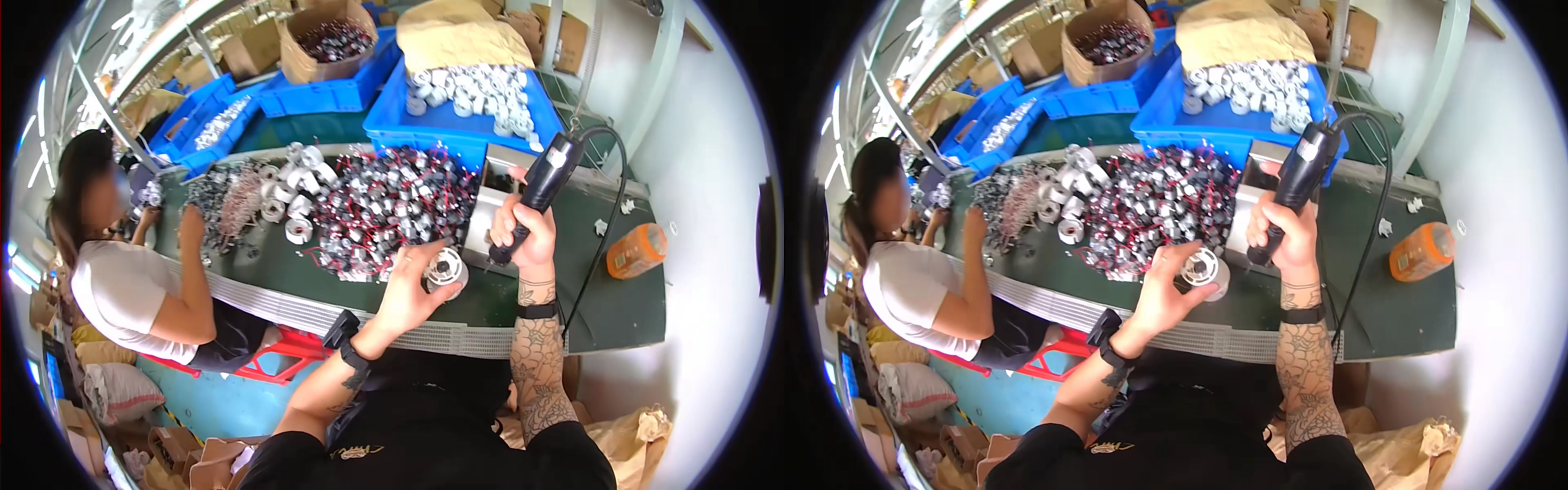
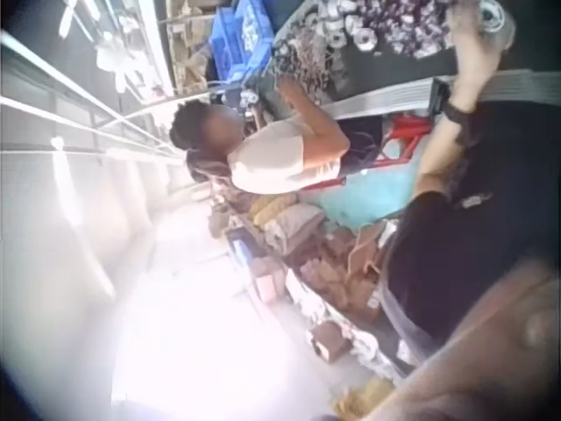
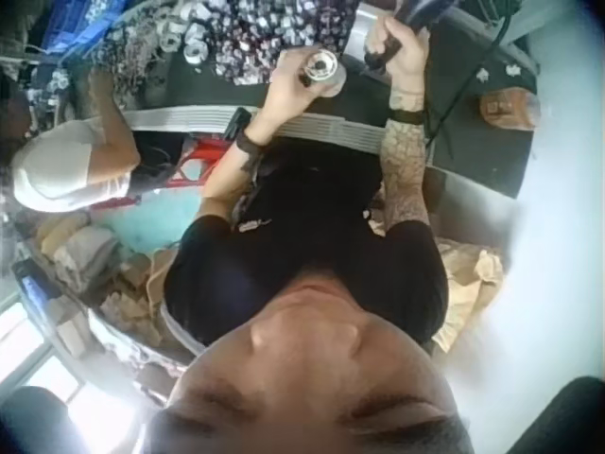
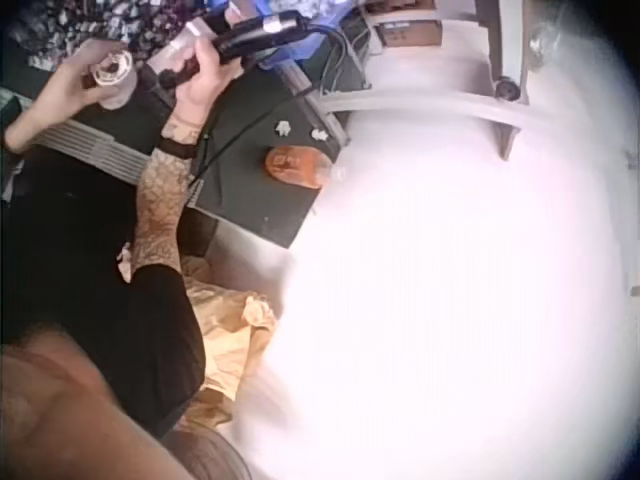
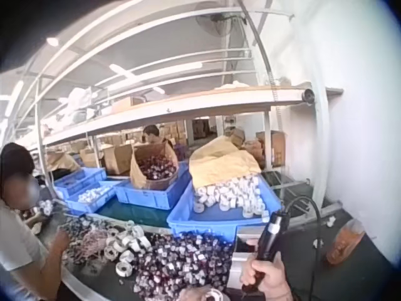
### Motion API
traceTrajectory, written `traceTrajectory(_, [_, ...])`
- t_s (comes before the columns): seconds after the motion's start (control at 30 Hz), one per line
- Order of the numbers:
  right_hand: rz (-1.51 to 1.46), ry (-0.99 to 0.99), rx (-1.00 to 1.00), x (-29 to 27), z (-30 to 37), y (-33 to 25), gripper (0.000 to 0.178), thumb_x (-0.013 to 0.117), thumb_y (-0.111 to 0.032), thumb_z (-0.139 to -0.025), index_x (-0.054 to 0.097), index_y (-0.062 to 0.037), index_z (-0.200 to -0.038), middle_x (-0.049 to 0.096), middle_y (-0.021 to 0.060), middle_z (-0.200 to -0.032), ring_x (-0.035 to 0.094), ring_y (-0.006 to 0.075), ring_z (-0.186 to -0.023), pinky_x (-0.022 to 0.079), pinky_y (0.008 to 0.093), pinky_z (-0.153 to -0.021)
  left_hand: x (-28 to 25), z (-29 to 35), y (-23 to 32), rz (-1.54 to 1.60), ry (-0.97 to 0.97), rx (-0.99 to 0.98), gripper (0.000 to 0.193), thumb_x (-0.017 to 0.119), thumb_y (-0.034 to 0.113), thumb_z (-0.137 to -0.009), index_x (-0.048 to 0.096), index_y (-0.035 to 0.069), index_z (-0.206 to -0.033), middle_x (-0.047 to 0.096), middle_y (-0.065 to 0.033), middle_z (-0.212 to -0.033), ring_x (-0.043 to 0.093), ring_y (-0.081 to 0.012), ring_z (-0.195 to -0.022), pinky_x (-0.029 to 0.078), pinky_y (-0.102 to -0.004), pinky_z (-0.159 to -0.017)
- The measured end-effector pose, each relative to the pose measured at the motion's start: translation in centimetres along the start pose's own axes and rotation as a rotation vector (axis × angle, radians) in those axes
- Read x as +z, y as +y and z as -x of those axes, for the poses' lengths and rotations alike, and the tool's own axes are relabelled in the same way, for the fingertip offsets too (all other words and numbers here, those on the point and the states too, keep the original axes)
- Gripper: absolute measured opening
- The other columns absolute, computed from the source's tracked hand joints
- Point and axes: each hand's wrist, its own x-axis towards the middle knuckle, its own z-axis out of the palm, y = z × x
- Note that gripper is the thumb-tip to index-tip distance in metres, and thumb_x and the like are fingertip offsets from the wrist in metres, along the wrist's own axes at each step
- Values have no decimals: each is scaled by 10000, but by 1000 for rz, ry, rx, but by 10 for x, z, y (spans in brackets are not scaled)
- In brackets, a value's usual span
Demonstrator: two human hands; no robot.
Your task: Assembling small electronic motor components at a factory workstation.
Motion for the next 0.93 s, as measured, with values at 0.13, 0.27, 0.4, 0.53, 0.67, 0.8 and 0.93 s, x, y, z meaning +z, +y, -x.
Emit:
traceTrajectory(0.13, [138, 26, 55, 1, -4, 5, 600, 610, -66, -884, 397, -15, -1442, 533, 72, -680, 520, 165, -494, 461, 340, -498, -59, -8, -33, -245, 387, -273, 616, 854, 187, -761, 590, -1, -1285, 654, -199, -1161, 635, -327, -1050, 518, -417, -904])
traceTrajectory(0.27, [79, 63, 41, 12, -6, 2, 544, 618, 41, -850, 471, 16, -1373, 579, 65, -700, 574, 173, -499, 486, 330, -482, -154, 2, -137, -453, 508, -497, 669, 798, 240, -795, 522, -68, -1321, 606, -266, -1246, 572, -429, -1145, 465, -499, -963])
traceTrajectory(0.4, [136, 150, 36, 4, 0, -4, 497, 641, 32, -845, 530, 3, -1328, 602, 64, -774, 579, 152, -513, 486, 312, -484, -150, 31, -149, -950, 655, -315, 782, 778, 228, -798, 414, -60, -1427, 490, -309, -1394, 490, -468, -1256, 381, -516, -1072])
traceTrajectory(0.53, [109, 122, 79, 11, 0, 0, 531, 691, 30, -841, 529, -11, -1345, 590, 48, -822, 583, 136, -545, 488, 294, -501, -89, 64, 12, -71, -20, 19, 164, 665, 86, -887, 676, 11, -1033, 658, -98, -829, 649, -271, -770, 516, -339, -730])
traceTrajectory(0.67, [196, 91, 79, 17, -1, 0, 565, 715, -9, -865, 494, -11, -1386, 573, 25, -814, 589, 121, -566, 473, 280, -513, 34, 114, 31, 351, -1074, -138, 232, 621, 181, -959, 707, 45, -1127, 721, -127, -1058, 691, -284, -1012, 546, -359, -897])
traceTrajectory(0.8, [233, 91, 58, 14, 1, -1, 563, 717, -24, -875, 491, -3, -1390, 569, 14, -811, 578, 112, -557, 462, 272, -517, 121, 141, -38, -219, -726, 239, 373, 591, 216, -939, 602, 65, -1280, 663, -155, -1226, 630, -314, -1129, 493, -429, -976])
traceTrajectory(0.93, [307, 88, 67, 15, -3, 2, 557, 713, -32, -884, 491, -6, -1394, 558, 3, -800, 567, 102, -550, 457, 267, -521, 177, 133, -155, 93, -917, -41, 473, 669, 338, -902, 581, 133, -1320, 573, -247, -1337, 562, -383, -1222, 435, -453, -1053])
